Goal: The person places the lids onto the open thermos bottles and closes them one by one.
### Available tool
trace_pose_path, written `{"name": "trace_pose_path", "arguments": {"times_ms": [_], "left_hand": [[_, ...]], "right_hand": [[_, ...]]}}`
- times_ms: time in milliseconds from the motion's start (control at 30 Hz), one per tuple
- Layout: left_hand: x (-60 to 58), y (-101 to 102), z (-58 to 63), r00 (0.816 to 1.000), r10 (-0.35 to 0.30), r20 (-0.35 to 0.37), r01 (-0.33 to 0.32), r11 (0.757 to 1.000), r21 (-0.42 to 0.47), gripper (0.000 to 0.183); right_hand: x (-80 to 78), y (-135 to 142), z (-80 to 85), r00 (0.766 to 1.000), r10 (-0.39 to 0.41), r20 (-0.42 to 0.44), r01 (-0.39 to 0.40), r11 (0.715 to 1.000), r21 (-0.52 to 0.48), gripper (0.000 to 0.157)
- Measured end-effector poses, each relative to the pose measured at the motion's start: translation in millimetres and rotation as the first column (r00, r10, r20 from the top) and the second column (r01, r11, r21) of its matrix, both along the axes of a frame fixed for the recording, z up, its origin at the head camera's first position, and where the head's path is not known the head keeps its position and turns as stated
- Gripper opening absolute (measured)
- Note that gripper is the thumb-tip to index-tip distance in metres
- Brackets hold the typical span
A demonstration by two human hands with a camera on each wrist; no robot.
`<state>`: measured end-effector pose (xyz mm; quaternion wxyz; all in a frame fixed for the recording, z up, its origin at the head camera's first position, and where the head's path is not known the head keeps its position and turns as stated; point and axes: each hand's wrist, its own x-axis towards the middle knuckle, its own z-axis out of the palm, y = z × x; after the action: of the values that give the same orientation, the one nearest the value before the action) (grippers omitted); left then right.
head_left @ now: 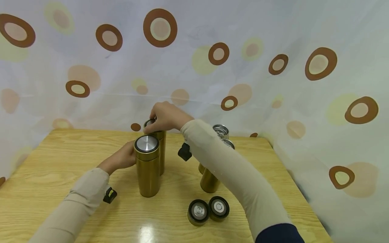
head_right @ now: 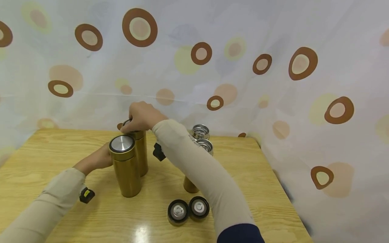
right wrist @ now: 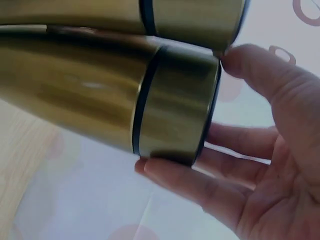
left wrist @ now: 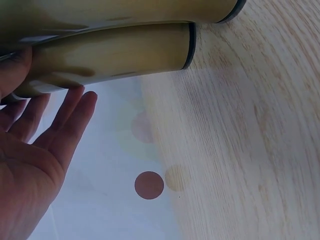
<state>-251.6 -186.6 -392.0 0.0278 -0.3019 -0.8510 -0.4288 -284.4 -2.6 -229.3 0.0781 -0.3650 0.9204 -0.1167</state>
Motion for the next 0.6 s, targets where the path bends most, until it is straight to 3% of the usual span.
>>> {"name": "trace_pose_path", "arguments": {"times_ms": [333,600], "left_hand": [[2.2,-2.2,-0.6,0.996,0.034,-0.077,-0.037,0.998,-0.043,0.029],[3.7,-0.6,-0.7,0.998,0.035,-0.052,-0.037,0.999,-0.024,0.031]], "right_hand": [[10.8,-10.0,-3.6,0.971,-0.235,0.045,0.238,0.969,-0.073,0.051],[17.7,-11.5,-4.4,0.932,-0.346,0.107,0.358,0.926,-0.12,0.037]]}}
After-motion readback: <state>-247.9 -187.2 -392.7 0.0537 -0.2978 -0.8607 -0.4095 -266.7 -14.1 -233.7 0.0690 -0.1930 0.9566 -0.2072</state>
